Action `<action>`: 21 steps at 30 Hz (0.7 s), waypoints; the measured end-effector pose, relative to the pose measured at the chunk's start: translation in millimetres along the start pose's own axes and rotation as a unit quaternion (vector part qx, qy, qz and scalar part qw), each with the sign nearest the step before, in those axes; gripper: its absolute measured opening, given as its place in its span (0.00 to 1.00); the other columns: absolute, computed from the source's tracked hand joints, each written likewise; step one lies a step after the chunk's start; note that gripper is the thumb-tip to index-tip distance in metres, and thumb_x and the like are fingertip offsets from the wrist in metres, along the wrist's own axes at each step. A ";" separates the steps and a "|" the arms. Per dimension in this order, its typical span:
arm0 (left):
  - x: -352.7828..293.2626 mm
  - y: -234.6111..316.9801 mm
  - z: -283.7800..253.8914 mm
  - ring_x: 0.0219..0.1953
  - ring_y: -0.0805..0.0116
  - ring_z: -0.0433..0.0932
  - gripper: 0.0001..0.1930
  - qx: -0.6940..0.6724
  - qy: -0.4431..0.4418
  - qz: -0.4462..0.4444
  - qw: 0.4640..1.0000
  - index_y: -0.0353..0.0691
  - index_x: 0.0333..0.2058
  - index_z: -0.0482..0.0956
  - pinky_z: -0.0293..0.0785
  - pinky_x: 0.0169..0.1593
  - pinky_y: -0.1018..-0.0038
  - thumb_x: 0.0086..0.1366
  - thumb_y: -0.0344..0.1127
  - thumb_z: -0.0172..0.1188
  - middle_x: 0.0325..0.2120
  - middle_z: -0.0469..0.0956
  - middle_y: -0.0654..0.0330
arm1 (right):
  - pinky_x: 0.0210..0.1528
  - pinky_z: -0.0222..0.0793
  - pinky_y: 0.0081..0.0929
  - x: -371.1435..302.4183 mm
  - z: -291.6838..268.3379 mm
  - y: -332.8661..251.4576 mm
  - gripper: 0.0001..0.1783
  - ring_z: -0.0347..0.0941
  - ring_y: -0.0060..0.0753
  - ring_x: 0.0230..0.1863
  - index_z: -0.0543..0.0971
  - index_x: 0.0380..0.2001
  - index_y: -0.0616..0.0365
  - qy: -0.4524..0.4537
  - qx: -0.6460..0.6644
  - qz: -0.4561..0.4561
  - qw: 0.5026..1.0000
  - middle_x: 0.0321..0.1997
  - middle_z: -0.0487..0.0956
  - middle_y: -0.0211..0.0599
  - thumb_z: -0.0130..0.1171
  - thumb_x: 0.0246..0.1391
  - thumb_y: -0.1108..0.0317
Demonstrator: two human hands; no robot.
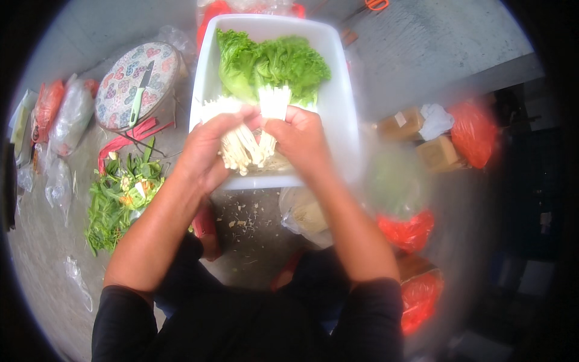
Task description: The person sits on the floor and prepares vegetables by hand. They separate enoki mushrooms from a plastic bag, trim the roots with a knife, and place the cleaned mushrooms into a white container alongside lettuce and broccoli.
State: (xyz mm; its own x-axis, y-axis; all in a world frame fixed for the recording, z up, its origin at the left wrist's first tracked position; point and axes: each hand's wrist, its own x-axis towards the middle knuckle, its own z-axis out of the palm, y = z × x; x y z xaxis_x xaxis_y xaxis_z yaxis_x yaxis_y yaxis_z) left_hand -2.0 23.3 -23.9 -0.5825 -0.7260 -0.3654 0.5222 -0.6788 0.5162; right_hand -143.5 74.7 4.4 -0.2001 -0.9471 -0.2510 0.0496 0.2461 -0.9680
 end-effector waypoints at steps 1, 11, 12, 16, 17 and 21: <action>-0.3 0.4 -0.6 0.35 0.63 0.78 0.17 -0.002 -0.009 -0.005 1.000 0.24 0.42 0.69 0.77 0.39 0.69 0.55 0.29 0.58 0.34 0.75 0.51 | 0.21 0.55 0.11 0.1 0.3 0.3 0.09 0.61 0.11 0.21 0.79 0.33 0.60 -0.010 -0.013 0.006 1.000 0.26 0.75 0.23 0.59 0.49 0.67; -2.3 -3.5 0.6 0.34 0.63 0.78 0.16 0.013 -0.006 0.022 1.000 0.24 0.41 0.69 0.77 0.38 0.70 0.55 0.27 0.57 0.34 0.76 0.50 | 0.21 0.54 0.11 0.2 4.6 7.4 0.09 0.59 0.09 0.21 0.78 0.33 0.58 -0.046 0.013 -0.016 0.999 0.26 0.75 0.22 0.59 0.50 0.66; -1.9 -4.3 0.4 0.34 0.63 0.78 0.16 0.011 -0.002 0.028 1.000 0.24 0.41 0.69 0.77 0.38 0.70 0.55 0.27 0.57 0.34 0.76 0.50 | 0.21 0.54 0.11 0.2 4.5 7.8 0.09 0.60 0.09 0.21 0.78 0.32 0.58 -0.050 0.022 -0.015 0.998 0.26 0.75 0.22 0.59 0.50 0.65; -2.8 -3.1 3.0 0.33 0.63 0.78 0.15 0.009 0.002 0.024 1.000 0.25 0.40 0.70 0.77 0.37 0.70 0.56 0.27 0.57 0.33 0.76 0.51 | 0.21 0.53 0.10 -0.6 5.7 6.4 0.09 0.61 0.09 0.22 0.78 0.32 0.56 0.002 0.028 -0.011 1.000 0.26 0.76 0.22 0.57 0.49 0.64; -3.1 -2.9 4.4 0.33 0.63 0.78 0.15 0.014 0.011 0.027 0.999 0.25 0.40 0.70 0.77 0.36 0.70 0.56 0.27 0.58 0.33 0.76 0.51 | 0.21 0.53 0.10 0.0 5.4 8.2 0.09 0.61 0.09 0.22 0.78 0.32 0.56 0.003 0.027 -0.016 0.999 0.26 0.76 0.22 0.57 0.49 0.64; -3.2 -1.7 4.7 0.31 0.63 0.78 0.14 0.035 0.047 0.020 0.998 0.25 0.40 0.70 0.77 0.35 0.71 0.55 0.27 0.59 0.33 0.76 0.51 | 0.22 0.53 0.11 0.3 5.6 10.2 0.09 0.61 0.09 0.22 0.78 0.32 0.56 0.027 -0.011 -0.032 0.999 0.28 0.76 0.22 0.56 0.49 0.65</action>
State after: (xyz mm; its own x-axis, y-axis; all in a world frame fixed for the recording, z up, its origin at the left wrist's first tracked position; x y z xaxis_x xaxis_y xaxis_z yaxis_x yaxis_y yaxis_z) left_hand -3.9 27.3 -20.1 -0.4990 -0.7617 -0.4133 0.4972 -0.6423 0.5833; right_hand -137.6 75.7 -5.6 -0.2541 -0.9487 -0.1881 0.0134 0.1910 -0.9815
